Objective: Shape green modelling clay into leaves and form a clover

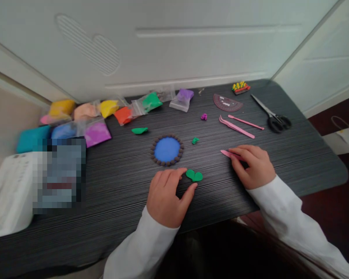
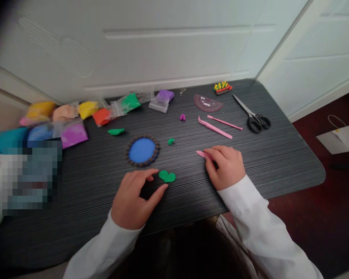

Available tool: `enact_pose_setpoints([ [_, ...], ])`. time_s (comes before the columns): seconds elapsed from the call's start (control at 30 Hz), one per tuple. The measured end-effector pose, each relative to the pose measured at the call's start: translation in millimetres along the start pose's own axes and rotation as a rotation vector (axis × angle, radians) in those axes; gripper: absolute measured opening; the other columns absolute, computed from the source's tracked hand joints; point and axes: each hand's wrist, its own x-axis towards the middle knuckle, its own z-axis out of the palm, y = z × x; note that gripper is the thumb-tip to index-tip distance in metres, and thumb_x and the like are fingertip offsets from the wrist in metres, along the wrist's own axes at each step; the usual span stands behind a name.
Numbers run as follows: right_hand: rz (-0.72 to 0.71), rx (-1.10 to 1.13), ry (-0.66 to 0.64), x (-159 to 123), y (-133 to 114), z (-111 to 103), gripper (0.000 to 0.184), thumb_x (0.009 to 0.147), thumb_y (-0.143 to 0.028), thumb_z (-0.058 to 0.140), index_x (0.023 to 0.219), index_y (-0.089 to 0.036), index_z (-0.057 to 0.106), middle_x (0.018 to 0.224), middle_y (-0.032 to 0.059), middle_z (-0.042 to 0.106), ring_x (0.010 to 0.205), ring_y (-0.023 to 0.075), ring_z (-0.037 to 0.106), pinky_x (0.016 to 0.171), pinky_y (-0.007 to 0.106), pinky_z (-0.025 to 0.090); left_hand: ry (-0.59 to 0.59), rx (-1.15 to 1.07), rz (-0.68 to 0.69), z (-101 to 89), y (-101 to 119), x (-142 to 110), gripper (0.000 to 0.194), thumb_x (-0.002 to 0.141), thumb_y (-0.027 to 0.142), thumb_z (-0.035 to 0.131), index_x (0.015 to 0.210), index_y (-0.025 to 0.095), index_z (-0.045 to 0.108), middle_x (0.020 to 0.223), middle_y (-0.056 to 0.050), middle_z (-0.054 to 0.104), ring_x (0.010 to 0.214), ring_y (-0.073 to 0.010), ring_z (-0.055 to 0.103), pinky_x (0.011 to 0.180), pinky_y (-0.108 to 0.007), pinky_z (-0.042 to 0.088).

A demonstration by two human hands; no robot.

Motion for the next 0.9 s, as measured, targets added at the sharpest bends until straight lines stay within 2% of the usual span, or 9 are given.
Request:
enact_pose_setpoints([
  [0.17, 0.028, 0.053, 0.017, 0, 3, 2, 0.021, 0.073, -0.024, 0.053, 0.091, -0.020, 0.062, 0.089, 0.0055, 0.062, 0.080, 0.0180, 0.056, 0.069, 0.032, 0.039, -0.018, 0.077, 0.001, 4.7, 2, 1, 0.040, 0.072, 0.037, 0.053, 0.106, 0.015, 0.054, 0.093, -0.009, 0.057, 0.088, -0.0230, 0.049, 0.078, -0.040, 0.039],
  [0.33, 0.022, 0.094, 0.012, -1, 4, 2, 0.021, 0.074, -0.024, 0.051, 0.091, -0.019, 0.062, 0.088, 0.0066, 0.062, 0.080, 0.0177, 0.056, 0.069, 0.033, 0.039, 0.107, 0.098, -0.001, 17.3, 0, 1, 0.033, 0.069, 0.035, 0.056, 0.097, 0.018, 0.058, 0.091, -0.008, 0.055, 0.084, -0.0223, 0.049, 0.075, -0.039, 0.040],
  [0.43, 0.033, 0.101, 0.004, -1, 4, 2, 0.020, 0.075, -0.025, 0.051, 0.090, -0.020, 0.062, 0.089, 0.0063, 0.062, 0.081, 0.0176, 0.056, 0.070, 0.033, 0.039, 0.128, 0.084, -0.003, 19.9, 0, 1, 0.028, 0.069, 0.031, 0.056, 0.094, 0.020, 0.058, 0.091, -0.007, 0.055, 0.084, -0.0224, 0.049, 0.075, -0.040, 0.039],
  [0.63, 0.041, 0.109, 0.013, -2, 3, 3, 0.020, 0.075, -0.026, 0.050, 0.089, -0.020, 0.063, 0.089, 0.0063, 0.062, 0.082, 0.0177, 0.056, 0.072, 0.033, 0.040, 0.062, 0.002, 0.010, 10.4, 5, 2, 0.027, 0.069, 0.029, 0.057, 0.094, 0.018, 0.056, 0.095, -0.007, 0.055, 0.091, -0.0219, 0.048, 0.081, -0.038, 0.038],
  [0.77, -0.001, 0.146, 0.021, 0, -1, 1, 0.020, 0.076, -0.027, 0.049, 0.091, -0.020, 0.062, 0.090, 0.0064, 0.062, 0.084, 0.0181, 0.057, 0.074, 0.034, 0.041, 0.118, -0.016, 0.006, 6.4, 6, -1, 0.025, 0.069, 0.030, 0.057, 0.091, 0.018, 0.055, 0.094, -0.007, 0.055, 0.092, -0.0213, 0.048, 0.083, -0.037, 0.037],
  [0.9, -0.064, 0.185, 0.005, 13, -16, -4, 0.022, 0.077, -0.026, 0.047, 0.094, -0.019, 0.060, 0.093, 0.0066, 0.060, 0.089, 0.0182, 0.055, 0.078, 0.034, 0.042, 0.160, 0.027, -0.001, 0.2, -1, -10, 0.025, 0.069, 0.032, 0.058, 0.088, 0.018, 0.056, 0.091, -0.007, 0.055, 0.089, -0.0217, 0.048, 0.081, -0.038, 0.038],
])
